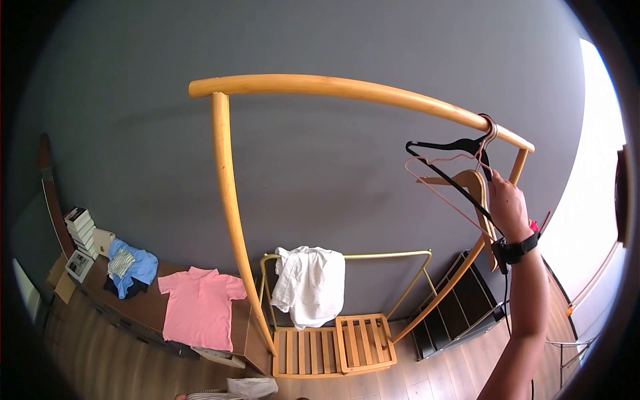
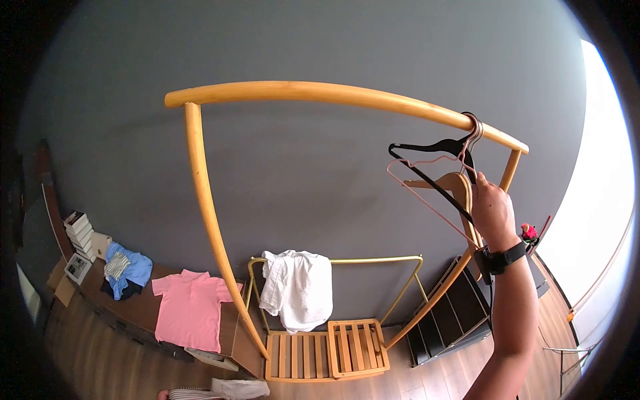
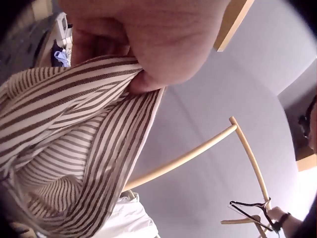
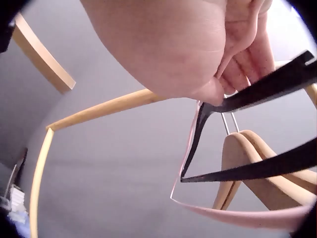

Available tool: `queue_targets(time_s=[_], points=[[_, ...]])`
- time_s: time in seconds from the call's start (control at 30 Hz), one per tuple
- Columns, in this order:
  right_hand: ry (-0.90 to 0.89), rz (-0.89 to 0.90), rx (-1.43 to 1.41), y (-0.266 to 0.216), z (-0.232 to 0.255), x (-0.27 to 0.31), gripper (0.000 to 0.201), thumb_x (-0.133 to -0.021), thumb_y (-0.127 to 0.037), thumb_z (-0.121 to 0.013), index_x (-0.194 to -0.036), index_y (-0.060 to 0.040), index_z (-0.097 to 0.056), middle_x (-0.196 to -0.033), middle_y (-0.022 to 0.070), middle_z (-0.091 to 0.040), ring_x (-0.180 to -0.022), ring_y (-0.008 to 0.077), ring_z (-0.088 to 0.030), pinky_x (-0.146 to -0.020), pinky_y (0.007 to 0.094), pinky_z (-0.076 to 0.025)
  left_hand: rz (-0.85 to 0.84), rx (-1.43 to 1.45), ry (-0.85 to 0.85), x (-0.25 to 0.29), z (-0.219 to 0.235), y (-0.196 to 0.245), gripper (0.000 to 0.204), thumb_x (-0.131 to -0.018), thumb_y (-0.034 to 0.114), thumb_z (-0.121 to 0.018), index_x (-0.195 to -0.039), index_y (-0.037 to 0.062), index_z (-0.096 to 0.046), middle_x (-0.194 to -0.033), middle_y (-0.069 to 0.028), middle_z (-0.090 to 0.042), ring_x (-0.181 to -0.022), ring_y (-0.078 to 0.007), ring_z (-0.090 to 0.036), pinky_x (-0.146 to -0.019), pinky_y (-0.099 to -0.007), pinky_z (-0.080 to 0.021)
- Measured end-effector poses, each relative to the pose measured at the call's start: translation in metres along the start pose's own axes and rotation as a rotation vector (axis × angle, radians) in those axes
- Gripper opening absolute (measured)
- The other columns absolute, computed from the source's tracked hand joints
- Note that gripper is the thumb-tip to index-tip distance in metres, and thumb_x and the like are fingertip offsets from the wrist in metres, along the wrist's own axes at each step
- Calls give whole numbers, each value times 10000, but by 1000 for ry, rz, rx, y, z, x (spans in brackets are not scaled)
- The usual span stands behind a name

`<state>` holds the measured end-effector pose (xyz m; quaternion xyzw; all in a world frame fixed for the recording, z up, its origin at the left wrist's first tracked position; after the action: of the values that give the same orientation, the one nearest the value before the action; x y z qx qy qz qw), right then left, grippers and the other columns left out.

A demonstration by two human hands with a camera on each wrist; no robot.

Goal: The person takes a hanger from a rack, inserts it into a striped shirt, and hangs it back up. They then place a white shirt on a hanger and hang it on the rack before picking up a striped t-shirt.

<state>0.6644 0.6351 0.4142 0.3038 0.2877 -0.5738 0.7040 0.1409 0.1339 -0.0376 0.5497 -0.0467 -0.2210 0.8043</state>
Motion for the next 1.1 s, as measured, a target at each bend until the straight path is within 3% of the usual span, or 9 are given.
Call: queue_targets(time_s=[0.17, 0.2, 0.33, 0.47, 0.53, 0.63, 0.83, 0.93, 1.1], points=[[276, 174, -167, -3, 19, -3, 178, -969, -97, -553, -1059, 14, -659, -887, 205, -669, -820, 408, -663, -725, 466, -542, 6, -3, 23, 6, 3, 20, 159, -1001, 62, -516, -1107, -31, -591, -985, -60, -603, -918, -165, -535, -833, -299, -456], [198, 68, -204, 4, 19, -10, 172, -965, -114, -573, -1059, -8, -670, -885, 194, -657, -840, 409, -649, -738, 460, -526, 10, 5, 7, 6, 2, 31, 152, -1005, 75, -522, -1094, -28, -588, -974, -54, -593, -906, -159, -527, -823, -296, -454], [115, -104, -649, -9, 37, -2, 194, -995, -163, -590, -1070, -1, -663, -793, 5, -603, -719, 67, -546, -618, 264, -450, -28, 21, 44, 8, 11, 13, 134, -1018, 120, -541, -1051, -5, -577, -931, -39, -562, -860, -139, -494, -786, -291, -446], [-20, -100, -1054, -37, 26, 47, 170, -1011, -116, -572, -1147, -23, -613, -838, -19, -590, -692, 60, -522, -600, 214, -420, 27, 18, 26, 10, 16, 7, 206, -1023, 127, -542, -1159, -21, -590, -1041, -64, -617, -958, -159, -554, -883, -308, -457], [-38, -170, -1240, -55, 13, 90, 126, -1001, -99, -584, -1115, -45, -586, -804, -22, -551, -644, 44, -493, -538, 191, -391, -55, 143, 167, 4, 21, 7, 138, -845, -59, -523, -954, -1, -584, -855, -20, -567, -810, -125, -547, -732, -278, -463], [-76, -192, -1539, -90, -29, 148, 121, -970, -102, -630, -1059, -58, -562, -758, -30, -500, -561, 41, -451, -477, 186, -356, -47, 159, 298, -3, 25, 40, 123, -821, -66, -539, -918, 3, -570, -810, 3, -518, -783, -105, -510, -699, -263, -441], [-936, -478, -1939, -241, -133, 267, 151, -990, -204, -632, -1016, -55, -645, -638, -80, -444, -517, 18, -375, -452, 195, -251, -71, 119, 100, -34, 18, 92, 165, -756, -43, -540, -912, 2, -569, -778, -6, -532, -775, -108, -520, -721, -268, -456], [-1216, -375, -1862, -297, -136, 301, 239, -1013, -254, -613, -974, -31, -690, -576, -116, -387, -481, 7, -262, -459, 217, -164, -57, 135, 117, -38, 17, 108, 148, -764, -26, -561, -909, -1, -581, -775, -14, -565, -764, -97, -532, -697, -269, -462], [-1189, -207, -2339, -342, -81, 286, 245, -1050, -258, -531, -969, -33, -580, -600, -51, -375, -496, 43, -265, -470, 239, -199, -82, 125, 74, -51, 9, 136, 137, -787, 9, -582, -923, -2, -599, -760, -24, -595, -744, -92, -550, -669, -273, -464]])
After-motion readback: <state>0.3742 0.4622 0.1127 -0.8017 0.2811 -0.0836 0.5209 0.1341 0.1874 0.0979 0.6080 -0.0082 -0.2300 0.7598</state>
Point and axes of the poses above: each hand's wrist, its own x-axis away from the middle knuckle, its own z-axis out of the back of the hand, y = z × x, the point moved 7 cm from there along -x, towards the middle knuckle
